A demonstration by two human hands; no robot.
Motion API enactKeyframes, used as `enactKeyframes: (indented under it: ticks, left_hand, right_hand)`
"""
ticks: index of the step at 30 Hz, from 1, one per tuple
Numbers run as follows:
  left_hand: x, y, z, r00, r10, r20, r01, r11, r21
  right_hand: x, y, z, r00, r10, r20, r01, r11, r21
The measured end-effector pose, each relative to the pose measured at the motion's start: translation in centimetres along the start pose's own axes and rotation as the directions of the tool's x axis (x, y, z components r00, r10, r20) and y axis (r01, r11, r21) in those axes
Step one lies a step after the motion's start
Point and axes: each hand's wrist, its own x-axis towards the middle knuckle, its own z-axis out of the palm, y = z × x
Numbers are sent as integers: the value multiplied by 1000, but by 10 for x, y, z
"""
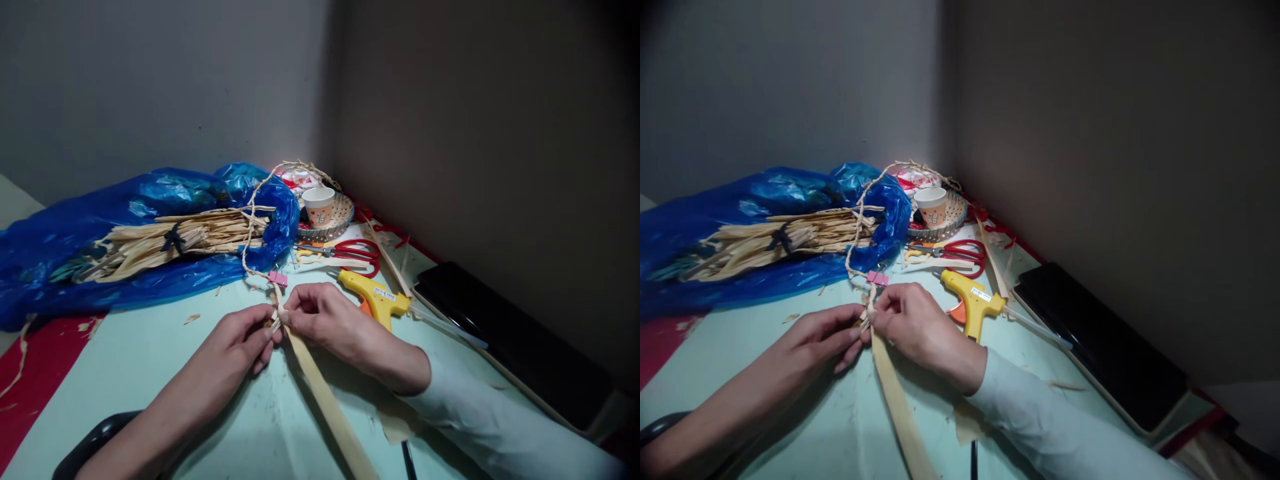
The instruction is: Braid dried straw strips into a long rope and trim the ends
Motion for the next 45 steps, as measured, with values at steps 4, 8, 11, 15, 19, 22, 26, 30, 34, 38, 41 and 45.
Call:
enactKeyframes:
  ticks: [4,8,11,15,19,22,26,30,34,38,41,45]
  left_hand:
    - [1,-7,3,995,-22,-100,19,999,-29]
    - [1,-1,6,975,44,-216,-5,984,178]
    - [0,4,8,966,71,-250,5,956,293]
    - [0,1,9,972,46,-229,7,974,225]
    - [2,-7,8,987,-47,-156,46,999,-15]
    - [3,-10,8,989,-125,-81,101,962,-255]
    - [4,-11,12,988,-144,-55,108,903,-416]
    - [7,-13,15,985,-162,-58,120,887,-445]
    - [7,-16,20,981,-185,-65,132,866,-482]
    - [4,-13,22,977,-201,-72,132,834,-535]
    - [3,-8,21,966,-251,-62,173,804,-569]
    - [4,-8,16,962,-272,-32,224,848,-480]
  right_hand:
    - [-1,3,0,995,-89,-44,82,986,-144]
    - [-4,0,-2,997,-70,-39,59,970,-235]
    - [-7,-4,-3,989,-140,-37,112,900,-420]
    - [-11,-3,1,976,-209,-61,137,804,-578]
    - [-13,-3,0,969,-240,-55,159,779,-607]
    - [-12,-6,-4,973,-227,-45,161,803,-574]
    - [-11,-10,-8,982,-183,-54,128,841,-525]
    - [-9,-12,-9,987,-151,-50,104,850,-516]
    - [-9,-10,-6,990,-117,-73,60,841,-538]
    - [-10,-7,-3,994,-80,-80,23,836,-548]
    - [-8,-5,-2,999,-25,-37,2,856,-517]
    - [-6,-5,-3,1000,21,-5,-21,878,-477]
